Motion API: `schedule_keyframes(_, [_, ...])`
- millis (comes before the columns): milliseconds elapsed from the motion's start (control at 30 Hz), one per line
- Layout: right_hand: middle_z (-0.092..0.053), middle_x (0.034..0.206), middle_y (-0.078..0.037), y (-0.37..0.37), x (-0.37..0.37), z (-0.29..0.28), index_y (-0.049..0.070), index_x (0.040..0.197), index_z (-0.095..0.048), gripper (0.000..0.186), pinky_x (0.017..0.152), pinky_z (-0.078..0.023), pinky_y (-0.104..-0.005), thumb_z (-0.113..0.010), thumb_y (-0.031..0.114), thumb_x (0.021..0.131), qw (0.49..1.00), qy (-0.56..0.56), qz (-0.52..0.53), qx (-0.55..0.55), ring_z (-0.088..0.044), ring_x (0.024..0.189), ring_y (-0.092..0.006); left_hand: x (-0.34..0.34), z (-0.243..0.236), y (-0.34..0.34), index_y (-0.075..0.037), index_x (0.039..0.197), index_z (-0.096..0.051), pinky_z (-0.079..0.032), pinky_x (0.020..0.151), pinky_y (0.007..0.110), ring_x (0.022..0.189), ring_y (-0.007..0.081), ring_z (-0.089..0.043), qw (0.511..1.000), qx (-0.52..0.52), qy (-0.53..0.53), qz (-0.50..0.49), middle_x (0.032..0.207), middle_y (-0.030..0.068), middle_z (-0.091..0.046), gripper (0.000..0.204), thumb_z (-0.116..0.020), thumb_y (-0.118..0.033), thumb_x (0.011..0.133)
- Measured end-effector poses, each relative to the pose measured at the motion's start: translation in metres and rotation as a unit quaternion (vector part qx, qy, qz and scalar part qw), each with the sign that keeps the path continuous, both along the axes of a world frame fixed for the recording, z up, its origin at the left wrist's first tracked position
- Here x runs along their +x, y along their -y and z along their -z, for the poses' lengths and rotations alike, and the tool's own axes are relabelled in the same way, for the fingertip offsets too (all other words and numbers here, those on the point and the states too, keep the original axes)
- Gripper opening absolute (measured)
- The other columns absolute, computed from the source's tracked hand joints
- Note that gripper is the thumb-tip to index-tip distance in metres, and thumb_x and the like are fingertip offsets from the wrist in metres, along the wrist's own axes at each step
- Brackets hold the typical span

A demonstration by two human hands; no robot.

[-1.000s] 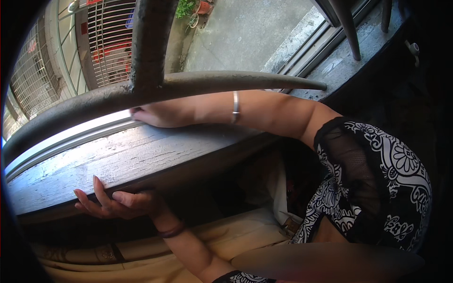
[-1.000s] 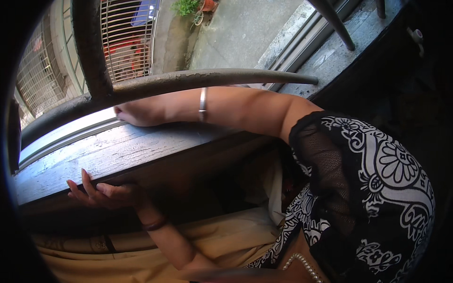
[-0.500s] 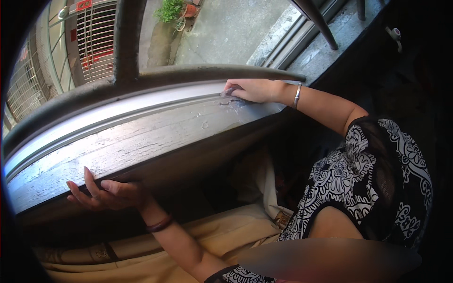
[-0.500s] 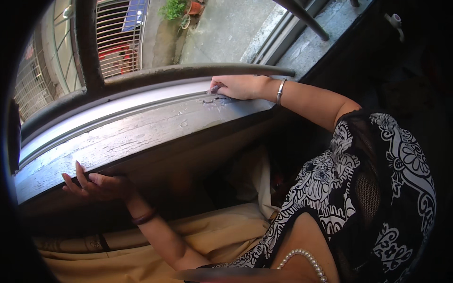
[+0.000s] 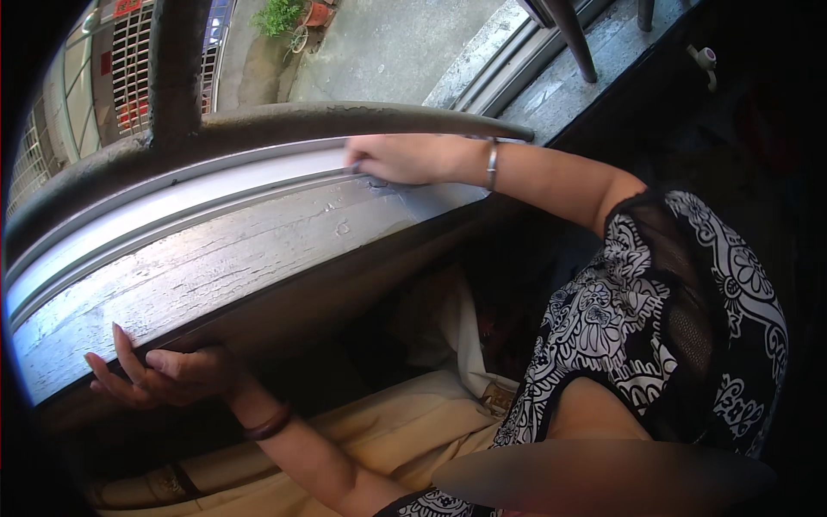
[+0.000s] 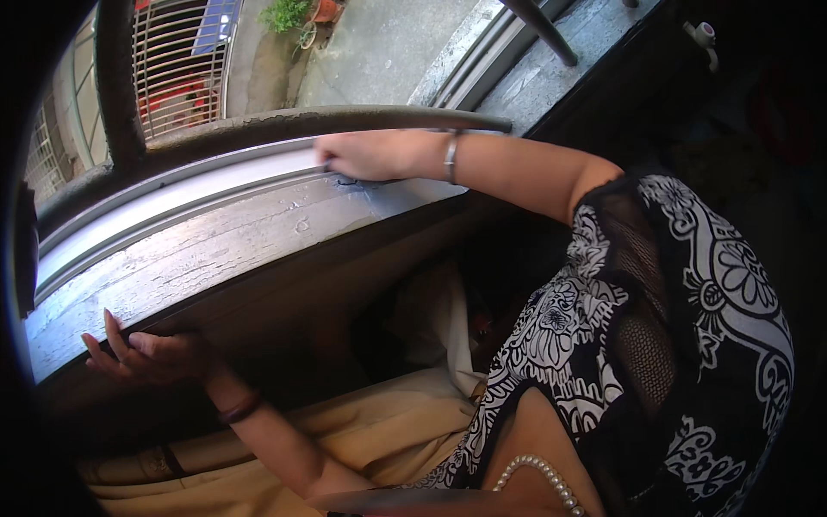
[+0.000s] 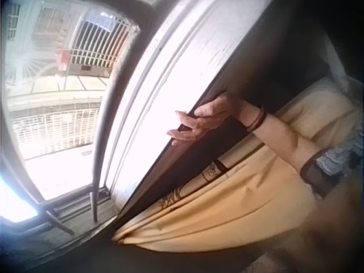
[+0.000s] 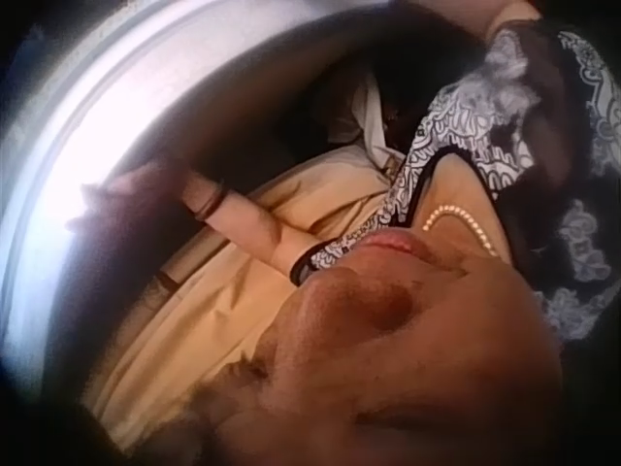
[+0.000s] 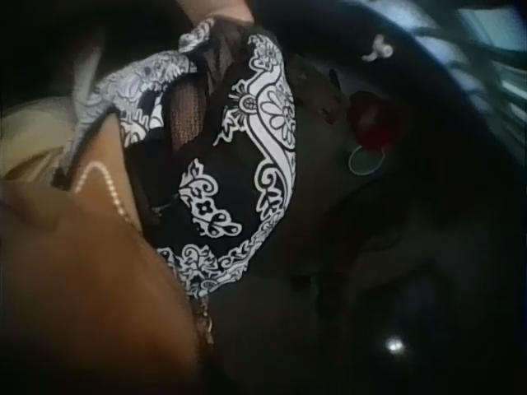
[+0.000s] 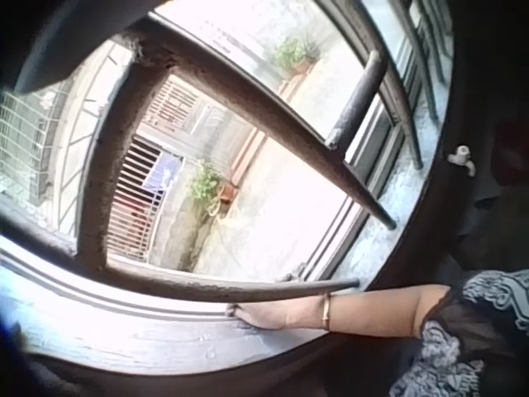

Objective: Wiping the window frame and security bars with a cloth.

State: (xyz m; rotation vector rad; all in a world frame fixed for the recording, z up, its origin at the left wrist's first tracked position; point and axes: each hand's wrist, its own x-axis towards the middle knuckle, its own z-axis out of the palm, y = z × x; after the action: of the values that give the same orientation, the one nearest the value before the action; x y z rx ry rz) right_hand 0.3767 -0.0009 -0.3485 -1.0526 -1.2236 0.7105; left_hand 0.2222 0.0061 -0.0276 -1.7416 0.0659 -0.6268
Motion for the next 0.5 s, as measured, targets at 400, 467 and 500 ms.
schedule_keyframes(400, [-0.060, 0.109, -0.018, 0.015, -0.009, 0.080, 0.004, 0.109, -0.056, 0.020, 0.093, -0.046, -0.0407, -0.042, 0.005, 0.094, 0.985, 0.127, 0.006, -0.118, -0.058, 0.107, -0.0335, -0.004, 0.009, 0.002, 0.003, 0.117, -0.064, -0.025, 0.117, 0.054, 0.135, 0.0331, -0.040, 0.999, -0.017, 0.031, -0.018, 0.138, 0.0234, -0.050, 0.045, -0.028, -0.016, 0.097])
schedule_keyframes(467, [-0.061, 0.106, -0.016, 0.015, -0.009, 0.078, 0.003, 0.102, -0.058, 0.018, 0.091, -0.047, -0.0409, -0.043, 0.007, 0.094, 0.973, 0.203, 0.060, -0.091, -0.058, 0.107, -0.0326, -0.002, 0.010, 0.003, 0.003, 0.117, -0.064, -0.025, 0.117, 0.054, 0.135, 0.0331, -0.040, 0.999, -0.017, 0.036, -0.021, 0.138, 0.0233, -0.049, 0.045, -0.028, -0.016, 0.097])
schedule_keyframes(500, [-0.061, 0.106, -0.016, 0.014, -0.008, 0.079, 0.003, 0.102, -0.058, 0.018, 0.091, -0.047, -0.0409, -0.043, 0.007, 0.094, 0.973, 0.204, 0.059, -0.090, -0.058, 0.107, -0.0326, -0.002, 0.011, 0.002, 0.003, 0.117, -0.063, -0.025, 0.117, 0.054, 0.135, 0.0331, -0.040, 0.999, -0.018, 0.041, -0.024, 0.138, 0.0232, -0.049, 0.044, -0.028, -0.016, 0.097])
